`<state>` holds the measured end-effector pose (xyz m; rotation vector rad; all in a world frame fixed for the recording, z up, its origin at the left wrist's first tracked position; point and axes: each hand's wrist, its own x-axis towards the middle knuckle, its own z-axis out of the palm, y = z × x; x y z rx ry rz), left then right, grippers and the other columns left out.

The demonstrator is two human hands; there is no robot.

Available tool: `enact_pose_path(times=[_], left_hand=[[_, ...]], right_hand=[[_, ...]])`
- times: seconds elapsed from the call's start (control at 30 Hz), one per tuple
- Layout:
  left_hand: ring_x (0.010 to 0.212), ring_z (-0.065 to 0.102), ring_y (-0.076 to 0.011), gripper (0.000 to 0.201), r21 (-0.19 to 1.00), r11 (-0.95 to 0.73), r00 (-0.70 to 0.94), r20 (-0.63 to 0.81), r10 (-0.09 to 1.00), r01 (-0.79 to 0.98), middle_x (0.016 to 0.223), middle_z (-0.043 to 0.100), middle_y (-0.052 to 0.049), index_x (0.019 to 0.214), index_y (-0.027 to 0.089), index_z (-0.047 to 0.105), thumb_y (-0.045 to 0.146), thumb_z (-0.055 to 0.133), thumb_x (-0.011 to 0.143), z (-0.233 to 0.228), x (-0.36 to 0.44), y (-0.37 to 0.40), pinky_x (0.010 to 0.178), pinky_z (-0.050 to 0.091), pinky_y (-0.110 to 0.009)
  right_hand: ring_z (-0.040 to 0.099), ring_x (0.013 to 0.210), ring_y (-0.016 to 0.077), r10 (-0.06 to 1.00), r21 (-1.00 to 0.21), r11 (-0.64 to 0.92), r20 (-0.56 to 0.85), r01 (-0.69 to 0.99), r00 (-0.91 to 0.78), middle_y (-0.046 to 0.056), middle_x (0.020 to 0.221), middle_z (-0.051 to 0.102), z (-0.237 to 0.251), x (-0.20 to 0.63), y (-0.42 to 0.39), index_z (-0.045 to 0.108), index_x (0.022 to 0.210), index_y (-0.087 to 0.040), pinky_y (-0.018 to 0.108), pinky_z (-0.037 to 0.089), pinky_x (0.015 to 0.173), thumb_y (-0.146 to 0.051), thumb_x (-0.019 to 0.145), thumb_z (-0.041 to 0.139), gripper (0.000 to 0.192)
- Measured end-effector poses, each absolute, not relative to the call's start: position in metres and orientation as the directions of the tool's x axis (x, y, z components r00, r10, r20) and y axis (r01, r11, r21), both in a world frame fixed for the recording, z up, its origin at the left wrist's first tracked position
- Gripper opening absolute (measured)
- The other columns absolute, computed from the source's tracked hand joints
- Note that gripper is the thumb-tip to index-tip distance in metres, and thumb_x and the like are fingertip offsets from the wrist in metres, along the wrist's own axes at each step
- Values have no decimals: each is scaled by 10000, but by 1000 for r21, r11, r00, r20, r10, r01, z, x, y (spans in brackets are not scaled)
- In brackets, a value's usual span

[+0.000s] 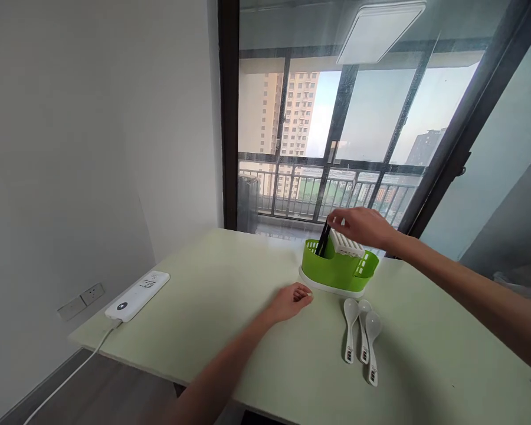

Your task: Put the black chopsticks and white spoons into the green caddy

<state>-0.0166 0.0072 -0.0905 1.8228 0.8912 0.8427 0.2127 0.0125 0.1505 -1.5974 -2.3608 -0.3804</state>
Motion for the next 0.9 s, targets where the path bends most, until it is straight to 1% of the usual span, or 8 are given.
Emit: enact_pose_path(times=[0.07,0.17,0.3,0.4,0.57,0.67,0.8,0.9], left_hand=[[906,673,-187,336,919,-331,513,183,838,214,985,736,-84,1043,164,682,452,661,871,-93,-15,9,853,530,-319],[895,675,-184,318,913,-342,516,188,836,222,972,739,-74,1013,174,695,458,648,878,-94,-15,11,853,528,-315],[887,682,-178,286,900,-361,531,187,826,245,944,747,-56,991,191,707,449,633,892,-92,-15,11,848,533,-304],[886,684,-178,278,891,-370,525,189,830,264,936,751,-52,982,191,710,442,624,896,-91,-14,10,852,534,-303],[868,680,-178,281,889,-378,522,200,829,259,943,752,-65,971,175,711,425,605,899,-88,-15,7,844,532,-306],[863,679,-180,294,887,-382,523,203,828,261,940,751,-65,965,176,710,441,600,899,-85,-15,5,826,532,-303],[854,677,-171,304,884,-379,515,198,834,274,930,751,-55,959,176,711,453,602,898,-82,-15,4,817,528,-290],[859,677,-169,309,889,-363,509,184,841,280,936,752,-54,966,176,713,456,604,894,-83,-14,5,820,523,-286]], right_hand=[[680,754,198,828,93,520,190,849,-528,23,939,766,141,220,-19,702,1077,-289,302,434,662,-436,982,431,323],[679,721,202,841,16,538,66,843,-538,34,822,749,111,241,-56,717,947,-272,304,436,658,-447,970,447,323],[694,712,219,943,-167,332,89,928,-321,42,868,758,46,280,-76,696,1007,-275,328,485,652,-477,963,413,350],[704,702,223,980,-388,181,144,904,-135,47,951,755,-7,303,-76,639,1026,-277,364,534,676,-533,936,420,349],[710,725,246,999,-705,-35,-43,708,7,92,1062,727,-62,318,-74,599,1047,-266,343,537,521,-692,844,491,484],[691,711,233,992,-758,-87,-125,646,-13,99,1045,727,-72,321,-75,629,1031,-243,327,530,511,-743,803,525,559],[616,618,201,986,-759,-57,-144,648,-82,37,728,671,-77,322,-78,647,849,-234,314,503,526,-769,792,526,552],[587,600,197,986,-773,-55,-142,632,-88,9,646,604,-79,323,-79,614,767,-240,319,492,542,-781,777,534,547]])
